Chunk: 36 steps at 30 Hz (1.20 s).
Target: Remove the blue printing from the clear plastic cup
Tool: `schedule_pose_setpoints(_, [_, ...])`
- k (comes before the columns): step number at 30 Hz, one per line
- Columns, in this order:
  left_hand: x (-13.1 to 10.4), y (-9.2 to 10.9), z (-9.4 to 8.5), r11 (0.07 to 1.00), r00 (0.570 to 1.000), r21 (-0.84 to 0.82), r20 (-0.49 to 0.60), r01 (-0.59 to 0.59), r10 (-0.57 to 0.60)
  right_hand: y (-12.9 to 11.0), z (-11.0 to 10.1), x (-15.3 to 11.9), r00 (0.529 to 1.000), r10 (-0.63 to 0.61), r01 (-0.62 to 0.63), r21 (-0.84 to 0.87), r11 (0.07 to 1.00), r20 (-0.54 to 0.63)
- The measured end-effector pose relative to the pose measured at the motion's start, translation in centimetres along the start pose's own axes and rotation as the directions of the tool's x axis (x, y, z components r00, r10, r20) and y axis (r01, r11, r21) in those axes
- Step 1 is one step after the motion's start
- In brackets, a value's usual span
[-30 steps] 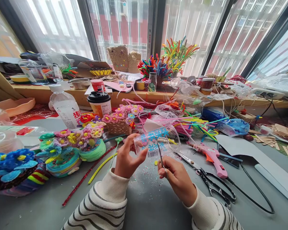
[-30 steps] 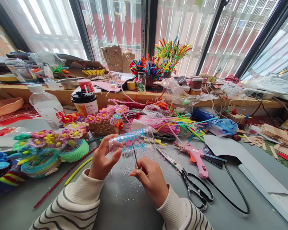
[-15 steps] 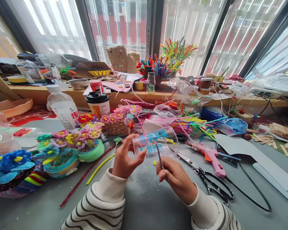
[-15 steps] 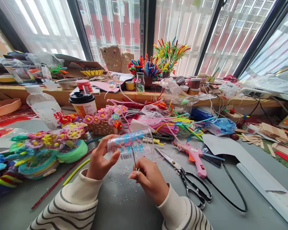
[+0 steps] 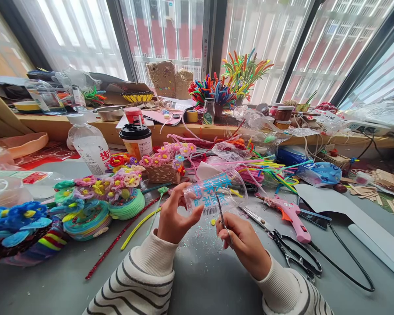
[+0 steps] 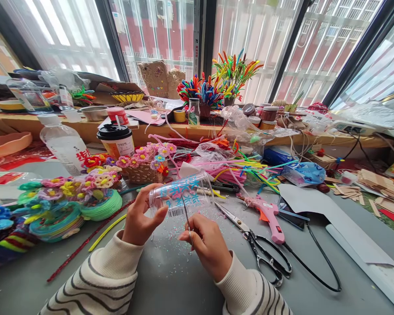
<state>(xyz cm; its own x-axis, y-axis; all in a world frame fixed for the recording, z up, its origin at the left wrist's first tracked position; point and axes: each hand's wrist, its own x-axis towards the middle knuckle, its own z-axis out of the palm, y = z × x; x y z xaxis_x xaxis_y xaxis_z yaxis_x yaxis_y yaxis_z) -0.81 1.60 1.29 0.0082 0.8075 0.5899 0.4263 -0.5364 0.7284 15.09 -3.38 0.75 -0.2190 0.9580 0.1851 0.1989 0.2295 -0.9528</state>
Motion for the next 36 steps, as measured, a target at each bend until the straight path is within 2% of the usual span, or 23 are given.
schedule_pose_setpoints(8, [0.14,-0.69,-0.04,0.999,0.999,0.002,0.025,-0.044,0.043,0.2,-0.14,-0.16,0.998,-0.034,0.027,-0.125,0.992,-0.056])
schedule_pose_setpoints(11, [0.19,-0.61,-0.2,0.999,0.998,0.013,0.033,-0.045,0.045,0.31,-0.28,-0.12,1.0,-0.021,0.02,-0.092,0.996,-0.015])
schedule_pose_setpoints(17, [0.38,-0.35,-0.69,0.996,0.991,0.046,0.115,-0.075,0.069,0.04,-0.56,-0.06,0.996,0.005,-0.001,-0.048,0.999,0.085])
schedule_pose_setpoints(28, [0.26,-0.91,-0.36,0.988,0.989,0.066,0.062,-0.141,0.137,-0.16,-0.28,-0.12,0.999,0.003,-0.001,-0.073,0.997,0.033])
schedule_pose_setpoints(36, [0.2,-0.86,-0.55,0.993,0.993,0.066,0.067,-0.1,0.096,-0.24,-0.36,-0.22,0.999,-0.036,0.037,-0.114,0.993,0.009])
